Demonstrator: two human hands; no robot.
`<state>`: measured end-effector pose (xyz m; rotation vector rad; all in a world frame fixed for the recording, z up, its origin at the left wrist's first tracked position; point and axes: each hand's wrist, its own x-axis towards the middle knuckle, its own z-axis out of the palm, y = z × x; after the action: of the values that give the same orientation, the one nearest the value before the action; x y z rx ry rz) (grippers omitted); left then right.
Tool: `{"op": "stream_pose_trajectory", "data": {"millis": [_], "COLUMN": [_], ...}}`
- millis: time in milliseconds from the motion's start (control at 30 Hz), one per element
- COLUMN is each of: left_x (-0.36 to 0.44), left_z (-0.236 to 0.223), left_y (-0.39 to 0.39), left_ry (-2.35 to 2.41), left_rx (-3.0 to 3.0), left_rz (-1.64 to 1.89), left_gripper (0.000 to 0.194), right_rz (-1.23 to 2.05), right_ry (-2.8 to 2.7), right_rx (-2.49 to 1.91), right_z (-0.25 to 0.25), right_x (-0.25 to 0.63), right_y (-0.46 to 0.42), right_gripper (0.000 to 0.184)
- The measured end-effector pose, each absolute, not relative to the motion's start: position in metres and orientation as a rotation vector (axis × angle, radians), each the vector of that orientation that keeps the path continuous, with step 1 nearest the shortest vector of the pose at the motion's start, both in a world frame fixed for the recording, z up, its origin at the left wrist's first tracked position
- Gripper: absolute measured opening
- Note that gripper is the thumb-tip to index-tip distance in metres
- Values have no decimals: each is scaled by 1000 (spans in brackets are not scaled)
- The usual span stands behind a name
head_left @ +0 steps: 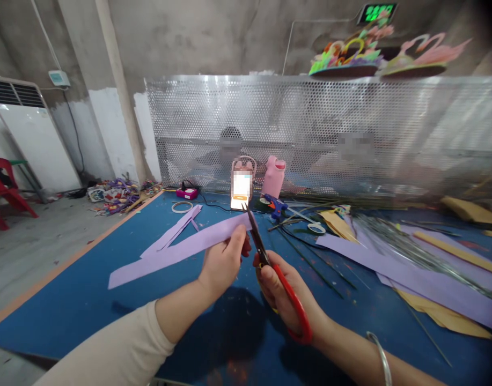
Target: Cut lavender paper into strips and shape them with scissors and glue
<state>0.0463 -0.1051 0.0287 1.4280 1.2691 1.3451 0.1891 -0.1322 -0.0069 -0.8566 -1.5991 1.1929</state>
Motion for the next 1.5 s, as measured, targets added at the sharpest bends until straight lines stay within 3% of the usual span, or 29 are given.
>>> {"op": "stream_pose_trajectory", "data": {"millis": [200, 667, 1300, 1500], "left_x": [46, 43, 43, 46], "left_z": [31, 33, 30, 29], "left_y": [-108, -112, -109, -108], "left_ry": [1334, 1475, 1402, 1162], "left_rx": [1469, 1661, 1643, 1591], "left_rz": [1382, 1271, 1306, 1449], "left_gripper": [54, 52, 51, 41], "right_rz": [1129, 1280, 1313, 1292], "right_ry": [-1743, -1623, -1510, -1522], "right_rx": [-719, -773, -872, -875], "right_z": [-8, -10, -3, -3], "right_x": [193, 186, 183, 186], "right_y": [-134, -133, -136, -133], "right_gripper": [49, 47, 46, 41]}}
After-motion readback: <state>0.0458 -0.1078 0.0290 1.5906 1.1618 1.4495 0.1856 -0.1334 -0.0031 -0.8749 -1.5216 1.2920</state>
